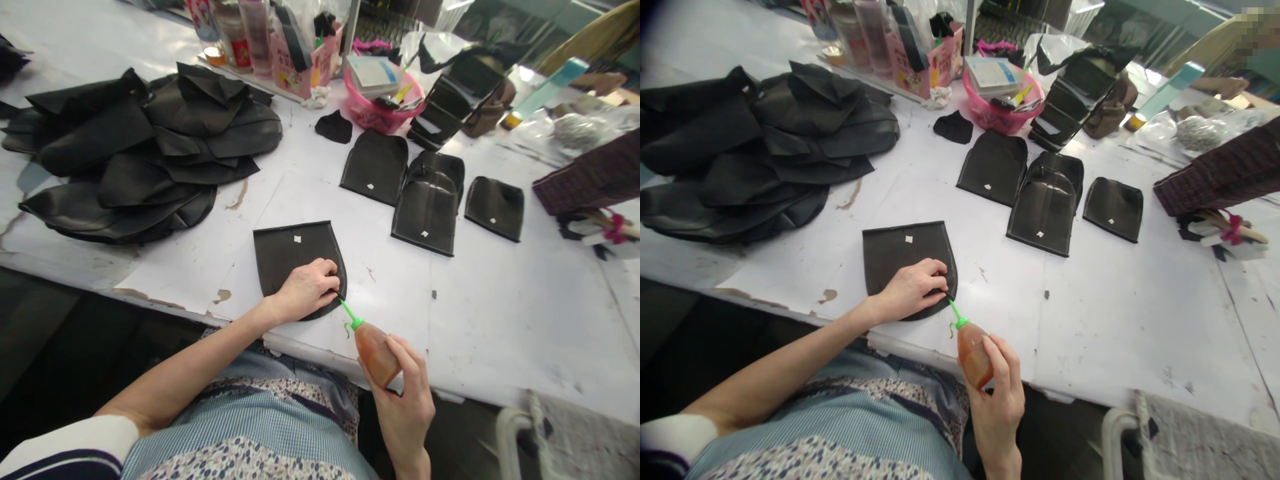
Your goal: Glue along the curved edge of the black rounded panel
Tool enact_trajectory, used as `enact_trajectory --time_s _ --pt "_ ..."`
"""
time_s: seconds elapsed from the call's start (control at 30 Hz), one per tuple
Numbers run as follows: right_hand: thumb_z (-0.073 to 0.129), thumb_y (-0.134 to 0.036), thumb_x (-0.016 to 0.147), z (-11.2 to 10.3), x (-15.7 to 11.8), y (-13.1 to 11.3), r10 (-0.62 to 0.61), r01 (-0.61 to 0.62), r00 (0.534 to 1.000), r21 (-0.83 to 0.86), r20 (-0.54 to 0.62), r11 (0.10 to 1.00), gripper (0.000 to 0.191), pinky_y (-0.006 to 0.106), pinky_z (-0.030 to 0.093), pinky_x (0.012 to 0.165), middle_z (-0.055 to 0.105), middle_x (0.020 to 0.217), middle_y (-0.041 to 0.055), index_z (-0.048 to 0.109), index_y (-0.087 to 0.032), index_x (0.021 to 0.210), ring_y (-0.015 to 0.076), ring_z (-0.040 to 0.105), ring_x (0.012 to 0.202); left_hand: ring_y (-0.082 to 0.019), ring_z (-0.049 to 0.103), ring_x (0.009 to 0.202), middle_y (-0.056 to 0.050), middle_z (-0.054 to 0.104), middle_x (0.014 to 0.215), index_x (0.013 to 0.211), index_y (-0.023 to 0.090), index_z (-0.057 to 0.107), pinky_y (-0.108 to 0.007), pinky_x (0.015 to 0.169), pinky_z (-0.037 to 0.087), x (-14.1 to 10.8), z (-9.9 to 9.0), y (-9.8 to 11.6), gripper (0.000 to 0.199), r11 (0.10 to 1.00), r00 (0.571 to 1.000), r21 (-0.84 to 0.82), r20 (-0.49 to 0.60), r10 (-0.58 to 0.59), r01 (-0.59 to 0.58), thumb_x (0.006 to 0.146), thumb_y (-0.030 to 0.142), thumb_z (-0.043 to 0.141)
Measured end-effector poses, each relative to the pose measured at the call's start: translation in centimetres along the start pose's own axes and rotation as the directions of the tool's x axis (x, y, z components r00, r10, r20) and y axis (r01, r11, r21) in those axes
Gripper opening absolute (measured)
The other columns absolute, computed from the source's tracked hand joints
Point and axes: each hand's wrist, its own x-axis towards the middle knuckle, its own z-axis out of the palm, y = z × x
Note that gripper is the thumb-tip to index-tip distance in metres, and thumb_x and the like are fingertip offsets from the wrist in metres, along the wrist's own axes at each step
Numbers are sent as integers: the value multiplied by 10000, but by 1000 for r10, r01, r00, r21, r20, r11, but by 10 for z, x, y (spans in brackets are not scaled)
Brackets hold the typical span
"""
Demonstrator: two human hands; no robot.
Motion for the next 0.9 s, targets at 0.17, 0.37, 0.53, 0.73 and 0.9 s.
enact_trajectory --time_s 0.17,0.37,0.53,0.73,0.9 --pt "787 -196 837 -2 -5 2 76 -75 997 35 -28 997 477 358 543 929 644 1179 88 595 -211 1274 241 640 1064 -207 576 1043 -51 610 1140 883 200 688 -312 814 504 -1 3 1 19 1000 1000 7 -14 -20 20 880 213 675" --pt "841 -298 785 -2 -9 5 342 -327 939 213 -36 921 528 344 543 877 637 1216 84 612 -232 1256 255 619 1093 -210 577 1043 -58 613 1136 882 195 685 -316 827 503 -2 5 1 17 1000 999 9 -35 -8 8 880 198 669" --pt "842 -344 780 -4 -1 12 427 -409 904 247 -19 878 542 362 525 890 624 1250 75 611 -258 1263 258 620 1092 -208 581 1040 -55 615 1132 882 198 690 -311 817 503 -2 6 1 17 1000 999 -1 -48 -14 14 875 198 675" --pt "825 -369 799 -4 13 23 332 -337 941 195 60 921 516 411 517 900 629 1214 69 607 -263 1255 262 624 1036 -210 584 1041 -58 619 1141 876 196 689 -310 815 504 -2 6 1 13 1000 998 -5 -55 -14 14 869 194 679" --pt "806 -378 819 -8 33 37 230 -262 957 182 179 948 488 405 518 901 632 1185 58 598 -267 1246 257 622 1037 -209 587 1040 -57 620 1136 879 198 688 -309 814 506 -3 6 1 13 1000 998 -13 -56 -19 18 874 196 677"
